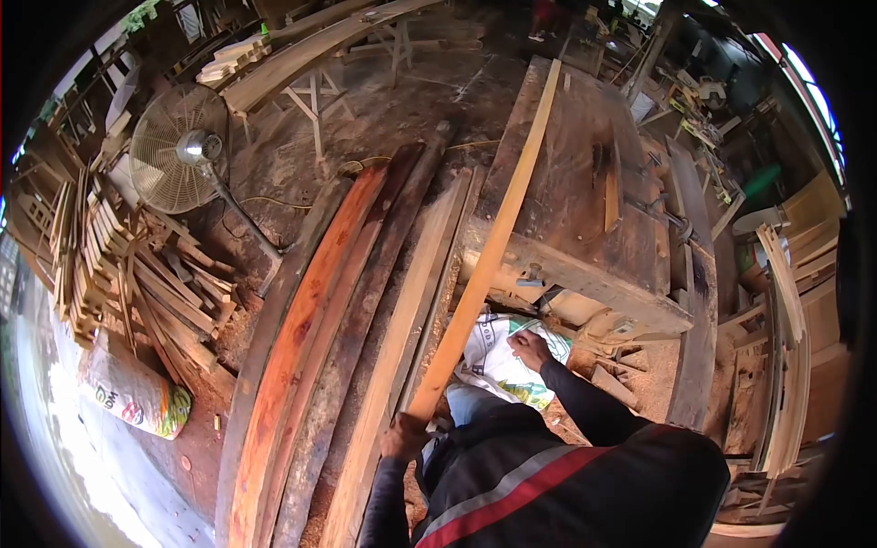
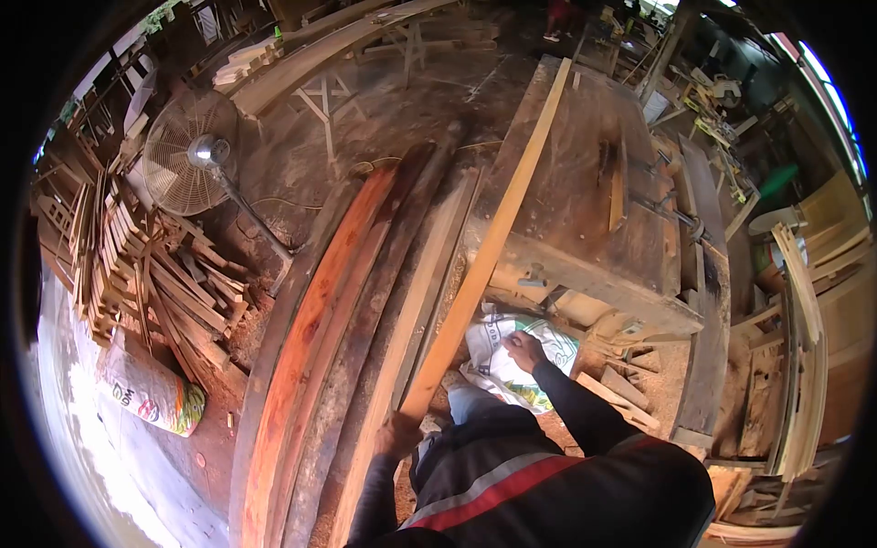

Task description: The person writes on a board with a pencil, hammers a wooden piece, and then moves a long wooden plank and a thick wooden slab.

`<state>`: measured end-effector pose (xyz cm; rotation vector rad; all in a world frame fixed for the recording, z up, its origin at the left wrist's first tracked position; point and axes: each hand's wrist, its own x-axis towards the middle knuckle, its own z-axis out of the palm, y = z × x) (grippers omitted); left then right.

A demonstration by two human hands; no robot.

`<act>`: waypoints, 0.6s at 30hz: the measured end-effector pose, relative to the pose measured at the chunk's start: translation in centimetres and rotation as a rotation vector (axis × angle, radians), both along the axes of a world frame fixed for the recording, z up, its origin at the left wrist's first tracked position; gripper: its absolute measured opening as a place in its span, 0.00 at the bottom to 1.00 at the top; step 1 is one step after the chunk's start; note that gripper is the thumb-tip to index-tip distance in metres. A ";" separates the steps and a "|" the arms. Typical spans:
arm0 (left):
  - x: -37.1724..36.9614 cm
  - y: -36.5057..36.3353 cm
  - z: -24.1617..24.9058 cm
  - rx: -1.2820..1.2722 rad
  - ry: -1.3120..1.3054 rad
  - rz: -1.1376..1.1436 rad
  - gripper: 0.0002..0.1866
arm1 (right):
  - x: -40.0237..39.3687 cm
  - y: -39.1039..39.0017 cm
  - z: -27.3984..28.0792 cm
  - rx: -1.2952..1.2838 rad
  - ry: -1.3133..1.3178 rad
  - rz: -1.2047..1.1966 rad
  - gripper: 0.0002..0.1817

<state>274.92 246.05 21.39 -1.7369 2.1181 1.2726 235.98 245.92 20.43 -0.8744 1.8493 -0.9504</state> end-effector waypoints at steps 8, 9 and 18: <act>11.7 9.0 1.7 -0.257 -0.219 0.168 0.30 | 4.2 -16.5 -2.8 0.047 -0.595 -0.437 0.33; 12.4 10.1 0.8 -0.245 -0.222 0.193 0.31 | 5.2 -17.8 -4.8 -0.107 -0.461 -0.545 0.31; 16.4 12.4 2.5 -0.386 -0.318 0.189 0.32 | 13.5 -14.6 1.1 0.244 -0.406 -0.535 0.28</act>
